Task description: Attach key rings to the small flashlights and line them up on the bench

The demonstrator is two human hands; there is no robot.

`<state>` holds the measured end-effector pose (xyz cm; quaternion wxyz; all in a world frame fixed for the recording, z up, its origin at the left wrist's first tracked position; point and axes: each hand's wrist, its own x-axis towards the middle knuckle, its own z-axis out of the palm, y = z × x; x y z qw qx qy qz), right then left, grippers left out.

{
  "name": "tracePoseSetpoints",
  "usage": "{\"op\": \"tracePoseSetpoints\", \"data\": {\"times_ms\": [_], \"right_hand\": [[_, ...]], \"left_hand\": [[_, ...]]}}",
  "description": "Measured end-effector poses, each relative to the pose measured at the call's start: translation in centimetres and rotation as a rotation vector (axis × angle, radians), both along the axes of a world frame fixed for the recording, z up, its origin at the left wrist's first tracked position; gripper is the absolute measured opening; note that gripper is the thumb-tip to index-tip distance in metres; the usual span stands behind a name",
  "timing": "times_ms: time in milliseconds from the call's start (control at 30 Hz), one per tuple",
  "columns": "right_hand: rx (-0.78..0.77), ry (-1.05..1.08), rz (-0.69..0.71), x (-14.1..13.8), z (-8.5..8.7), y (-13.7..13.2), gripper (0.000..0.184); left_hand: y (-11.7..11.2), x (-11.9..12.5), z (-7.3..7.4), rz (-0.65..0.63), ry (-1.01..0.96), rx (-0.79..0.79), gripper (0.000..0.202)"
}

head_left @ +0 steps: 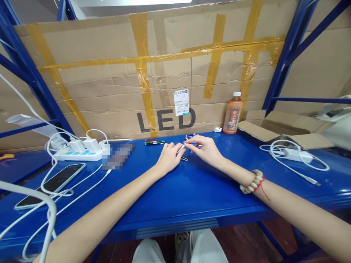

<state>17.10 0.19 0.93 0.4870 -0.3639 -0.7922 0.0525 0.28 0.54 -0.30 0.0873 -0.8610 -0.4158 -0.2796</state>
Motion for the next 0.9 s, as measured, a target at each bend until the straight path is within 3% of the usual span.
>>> {"op": "tracePoseSetpoints", "data": {"times_ms": [133, 333, 667, 900], "right_hand": [[0.028, -0.029, 0.024, -0.27, 0.09, -0.34, 0.026], [0.053, 0.045, -0.064, -0.23, 0.23, -0.43, 0.015], [-0.113, 0.072, 0.089, -0.21, 0.0, -0.18, 0.029], [-0.151, -0.031, 0.108, -0.11, -0.12, 0.0, 0.022]], "left_hand": [[0.0, 0.03, -0.05, 0.006, 0.021, 0.022, 0.028], [0.09, -0.04, -0.05, -0.013, -0.01, 0.018, 0.028], [0.07, -0.1, -0.05, -0.004, -0.007, 0.01, 0.028], [0.65, -0.38, -0.29, -0.011, -0.129, -0.057, 0.017]]}}
